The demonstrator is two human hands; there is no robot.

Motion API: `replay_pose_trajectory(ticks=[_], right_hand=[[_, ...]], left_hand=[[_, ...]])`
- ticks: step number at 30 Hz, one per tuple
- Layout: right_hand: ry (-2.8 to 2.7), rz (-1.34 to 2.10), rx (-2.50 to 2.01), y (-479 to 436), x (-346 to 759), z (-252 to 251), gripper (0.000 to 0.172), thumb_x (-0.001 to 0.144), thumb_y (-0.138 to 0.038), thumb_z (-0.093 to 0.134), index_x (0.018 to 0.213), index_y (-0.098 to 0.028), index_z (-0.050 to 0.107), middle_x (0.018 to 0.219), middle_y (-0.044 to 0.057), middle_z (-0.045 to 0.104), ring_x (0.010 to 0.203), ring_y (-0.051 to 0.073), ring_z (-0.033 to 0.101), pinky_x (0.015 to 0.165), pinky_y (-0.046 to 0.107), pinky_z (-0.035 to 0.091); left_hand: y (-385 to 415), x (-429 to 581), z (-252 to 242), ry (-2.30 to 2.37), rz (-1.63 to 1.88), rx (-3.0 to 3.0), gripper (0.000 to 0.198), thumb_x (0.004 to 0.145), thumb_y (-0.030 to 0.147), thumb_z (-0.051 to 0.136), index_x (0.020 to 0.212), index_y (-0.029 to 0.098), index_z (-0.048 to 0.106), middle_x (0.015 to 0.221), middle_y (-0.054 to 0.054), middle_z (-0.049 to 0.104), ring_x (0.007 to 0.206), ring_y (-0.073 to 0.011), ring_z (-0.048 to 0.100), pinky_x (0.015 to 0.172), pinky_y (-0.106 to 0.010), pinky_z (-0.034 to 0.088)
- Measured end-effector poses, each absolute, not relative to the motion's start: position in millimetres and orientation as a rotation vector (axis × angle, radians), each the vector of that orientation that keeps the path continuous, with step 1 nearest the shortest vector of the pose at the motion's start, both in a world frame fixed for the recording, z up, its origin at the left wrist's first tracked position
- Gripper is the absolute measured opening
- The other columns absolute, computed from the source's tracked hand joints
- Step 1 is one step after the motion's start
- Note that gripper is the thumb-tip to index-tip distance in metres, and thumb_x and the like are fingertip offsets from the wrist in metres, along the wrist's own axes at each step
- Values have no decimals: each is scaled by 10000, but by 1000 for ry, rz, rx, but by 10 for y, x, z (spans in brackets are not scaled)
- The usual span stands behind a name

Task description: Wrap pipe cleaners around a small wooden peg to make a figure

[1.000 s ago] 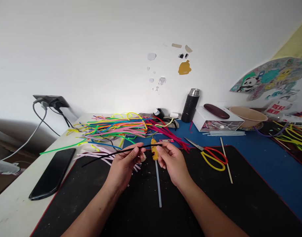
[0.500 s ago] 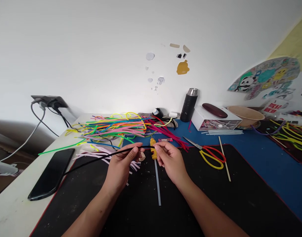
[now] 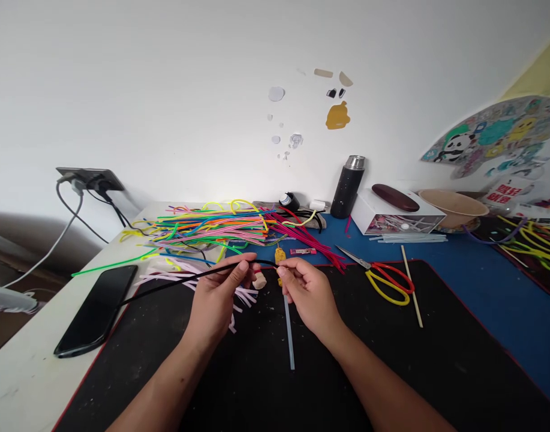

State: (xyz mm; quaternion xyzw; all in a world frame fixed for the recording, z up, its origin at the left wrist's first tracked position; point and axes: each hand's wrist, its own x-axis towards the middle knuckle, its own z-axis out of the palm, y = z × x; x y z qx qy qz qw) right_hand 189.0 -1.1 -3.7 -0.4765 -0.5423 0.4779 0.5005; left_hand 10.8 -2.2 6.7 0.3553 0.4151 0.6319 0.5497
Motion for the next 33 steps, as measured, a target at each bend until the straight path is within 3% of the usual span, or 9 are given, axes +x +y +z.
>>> replay_pose_trajectory(ticks=[7, 14, 20, 26, 30, 33], right_hand=[[-1381, 1132, -1156, -23, 1906, -44, 292, 970, -496, 657, 932, -211, 713, 613, -23, 582, 535, 147, 547, 539, 272, 437], [-1637, 1056, -1112, -67, 1865, -12, 216, 954, -431, 693, 917, -236, 780, 819, 35, 725, 696, 187, 627, 628, 297, 474], [-1632, 1124, -1140, -81, 1855, -7, 200, 936, -431, 735, 947, -237, 786, 749, 12, 689, 631, 170, 578, 581, 285, 424], [-1635, 1221, -1129, -94, 1827, -38, 251, 978, -438, 673, 896, -237, 798, 633, -9, 630, 566, 160, 574, 553, 274, 428], [-1448, 1413, -1062, -56, 1834, -59, 178, 925, -327, 671, 1010, -249, 805, 725, -11, 686, 556, 142, 610, 534, 259, 461], [-1283, 1460, -1040, -14, 1857, -29, 238, 883, -350, 707, 1077, -241, 793, 776, 2, 704, 583, 149, 652, 482, 239, 436]], left_hand=[[-26, 93, 71, 962, 1496, 872, 391, 776, 433, 911, 1056, 170, 840, 801, -64, 779, 700, -152, 639, 667, -258, 483], [-2, 36, 73, 1024, 1501, 1010, 299, 819, 463, 872, 871, 172, 825, 708, -28, 692, 642, -138, 547, 633, -251, 442], [-104, 92, 125, 1120, 1323, 1314, 260, 883, 439, 810, 782, 199, 800, 782, -64, 730, 740, -201, 618, 725, -292, 478], [-177, 111, 137, 1112, 1388, 1520, 73, 803, 278, 881, 863, 242, 862, 913, -98, 785, 855, -260, 668, 812, -333, 497], [-205, 107, 157, 998, 1346, 1805, 201, 834, 202, 825, 1007, 291, 875, 935, -104, 818, 866, -277, 714, 840, -378, 529], [-208, 84, 171, 944, 1323, 1983, 275, 857, 166, 782, 1076, 309, 868, 995, -116, 834, 909, -289, 741, 878, -405, 537]])
